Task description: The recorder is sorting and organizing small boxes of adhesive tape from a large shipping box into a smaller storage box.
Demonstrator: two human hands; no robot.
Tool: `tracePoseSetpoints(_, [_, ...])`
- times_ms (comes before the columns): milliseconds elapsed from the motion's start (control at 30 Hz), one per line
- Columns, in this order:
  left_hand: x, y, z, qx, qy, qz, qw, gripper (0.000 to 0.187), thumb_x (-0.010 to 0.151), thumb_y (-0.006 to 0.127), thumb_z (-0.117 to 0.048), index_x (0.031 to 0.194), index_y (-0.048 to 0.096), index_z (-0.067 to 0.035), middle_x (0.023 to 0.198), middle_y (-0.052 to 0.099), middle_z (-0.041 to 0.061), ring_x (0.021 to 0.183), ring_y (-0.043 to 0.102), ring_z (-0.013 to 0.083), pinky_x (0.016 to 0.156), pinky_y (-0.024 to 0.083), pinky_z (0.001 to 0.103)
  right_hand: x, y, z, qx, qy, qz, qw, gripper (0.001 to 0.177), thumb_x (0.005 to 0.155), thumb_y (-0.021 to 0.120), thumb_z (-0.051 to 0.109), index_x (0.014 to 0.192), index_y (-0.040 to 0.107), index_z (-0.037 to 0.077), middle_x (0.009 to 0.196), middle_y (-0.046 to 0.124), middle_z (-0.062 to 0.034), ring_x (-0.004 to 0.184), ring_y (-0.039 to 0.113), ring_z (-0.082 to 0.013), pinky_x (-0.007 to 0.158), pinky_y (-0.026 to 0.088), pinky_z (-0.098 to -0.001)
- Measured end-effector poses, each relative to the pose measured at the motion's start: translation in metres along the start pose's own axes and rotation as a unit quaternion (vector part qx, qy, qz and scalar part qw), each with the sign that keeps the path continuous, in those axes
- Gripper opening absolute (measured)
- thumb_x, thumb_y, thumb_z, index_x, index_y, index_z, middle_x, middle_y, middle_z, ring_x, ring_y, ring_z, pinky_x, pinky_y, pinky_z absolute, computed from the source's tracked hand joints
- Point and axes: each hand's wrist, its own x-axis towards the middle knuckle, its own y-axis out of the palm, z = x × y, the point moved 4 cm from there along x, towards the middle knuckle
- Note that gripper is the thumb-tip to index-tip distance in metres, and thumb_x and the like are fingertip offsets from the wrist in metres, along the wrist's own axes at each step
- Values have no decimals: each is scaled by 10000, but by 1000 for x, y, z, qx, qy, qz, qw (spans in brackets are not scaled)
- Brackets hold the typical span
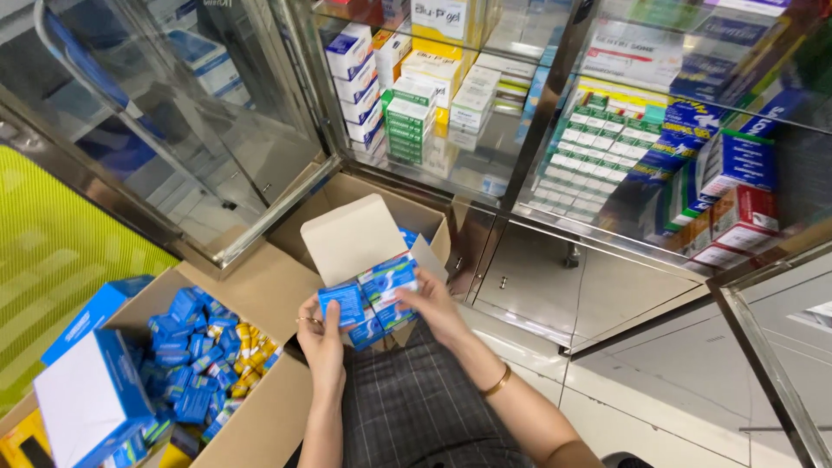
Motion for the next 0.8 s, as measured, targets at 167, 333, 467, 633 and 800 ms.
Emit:
tracePoseSetpoints(167, [-5, -34, -1, -7, 43, -57, 997, 249, 1035, 616, -131, 1260, 577, -33, 1101, 675, 47, 957, 656, 87, 812, 549, 246, 28, -27, -5, -3, 3, -11, 1000, 358, 936, 711, 82, 1265, 608, -15, 1070, 740, -92, 895, 721, -146, 745, 606, -286])
tracePoseSetpoints(333, [-4, -79, 32, -28, 23, -93, 995, 205, 1048, 614, -200, 1175, 611, -39, 1003, 650, 28, 872, 609, 73, 764, 508, 229, 38, -26, 3, -37, 23, 11, 999, 433, 958, 618, 42, 1379, 520, 36, 1114, 686, -86, 910, 704, -134, 785, 613, -270])
tracePoseSetpoints(467, [-4, -100, 54, 7, -11, -107, 994, 332, 1092, 614, -314, 1042, 670, 9, 897, 657, 12, 777, 577, 75, 679, 469, 238, 45, -15, 18, -109, -3, 52, 993, 522, 919, 643, 32, 1398, 439, 68, 1199, 611, -39, 924, 671, -125, 764, 611, -278])
tracePoseSetpoints(633, [-25, -65, 14, 174, -35, -92, 980, 339, 997, 666, -383, 1025, 705, -47, 804, 631, -33, 698, 552, 79, 613, 442, 269, 66, -16, 18, -214, -37, 126, 968, 484, 904, 752, 49, 1329, 520, 36, 1054, 659, -81, 902, 634, -133, 775, 554, -309])
tracePoseSetpoints(800, [-35, -19, -27, 487, -11, -61, 871, 480, 773, 806, -491, 970, 688, -70, 657, 672, 70, 613, 687, 235, 590, 532, 382, 90, -11, -2, -408, -62, 222, 884, 308, 895, 774, 163, 1171, 709, 44, 1003, 758, -56, 933, 712, -165, 880, 549, -331])
